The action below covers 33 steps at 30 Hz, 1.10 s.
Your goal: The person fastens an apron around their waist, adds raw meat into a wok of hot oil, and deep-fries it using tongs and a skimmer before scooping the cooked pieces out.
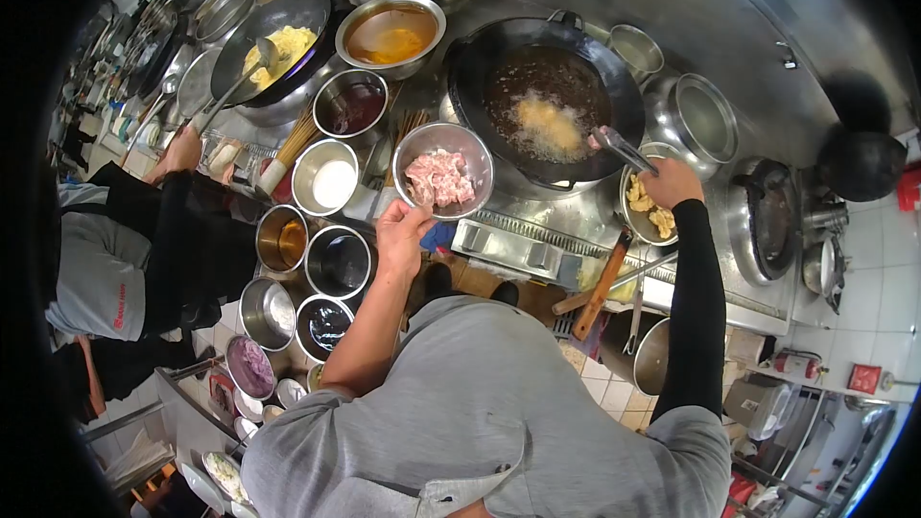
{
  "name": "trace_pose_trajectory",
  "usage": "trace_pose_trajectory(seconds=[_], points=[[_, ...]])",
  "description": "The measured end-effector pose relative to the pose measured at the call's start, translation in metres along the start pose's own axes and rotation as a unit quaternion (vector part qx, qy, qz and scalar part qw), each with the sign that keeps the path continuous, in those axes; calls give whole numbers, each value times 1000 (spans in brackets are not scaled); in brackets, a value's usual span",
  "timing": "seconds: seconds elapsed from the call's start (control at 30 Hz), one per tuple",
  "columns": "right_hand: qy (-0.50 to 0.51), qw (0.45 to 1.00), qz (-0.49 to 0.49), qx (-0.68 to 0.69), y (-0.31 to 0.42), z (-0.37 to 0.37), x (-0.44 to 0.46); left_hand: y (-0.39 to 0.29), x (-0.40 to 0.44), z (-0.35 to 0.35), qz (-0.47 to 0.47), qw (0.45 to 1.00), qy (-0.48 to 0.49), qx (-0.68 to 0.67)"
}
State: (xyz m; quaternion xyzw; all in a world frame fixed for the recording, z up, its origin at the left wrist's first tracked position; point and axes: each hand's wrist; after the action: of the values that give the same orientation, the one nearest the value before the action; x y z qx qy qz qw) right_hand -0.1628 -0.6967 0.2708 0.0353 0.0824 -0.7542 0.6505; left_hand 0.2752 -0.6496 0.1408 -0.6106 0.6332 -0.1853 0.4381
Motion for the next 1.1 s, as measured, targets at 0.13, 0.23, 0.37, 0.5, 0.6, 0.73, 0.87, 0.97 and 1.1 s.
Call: trace_pose_trajectory(seconds=[0.13, 0.23, 0.37, 0.5, 0.6, 0.73, 0.87, 0.97, 1.1], points=[[-7, 1000, -23, 4, 3, -5, -8, -5, -1, 7, 23, 999, 23, 27], [-116, 993, -4, 23, -5, -1, -9, -3, -1, 7, 17, 999, 24, 37], [-125, 978, 161, 50, 48, 57, -42, -5, -8, -3, 20, 997, 16, 72], [-90, 948, 304, 34, 123, 96, -69, 11, -5, -4, -31, 994, 68, 82], [-70, 934, 349, 14, 144, 90, -58, 7, -10, -10, -35, 992, 88, 87], [-68, 928, 365, -13, 145, 96, -49, 8, -7, -3, -19, 995, 69, 75], [-74, 937, 343, -1, 146, 111, -56, 7, -5, 1, -19, 998, 49, 43], [-101, 932, 348, 17, 141, 109, -52, -1, -4, -6, -19, 999, 28, 39], [-124, 923, 362, 49, 139, 113, -47, -5, 5, -9, -19, 999, 13, 28]])
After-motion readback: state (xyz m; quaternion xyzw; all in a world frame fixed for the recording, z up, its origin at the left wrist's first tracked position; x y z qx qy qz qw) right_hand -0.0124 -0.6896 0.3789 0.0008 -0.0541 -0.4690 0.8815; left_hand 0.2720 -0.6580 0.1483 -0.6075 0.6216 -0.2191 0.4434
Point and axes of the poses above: each hand's wrist, its own x-axis towards the middle knuckle, its own z-axis out of the back of the hand, y = z × x, and after that the axes turned 1 degree about -y, right-handed
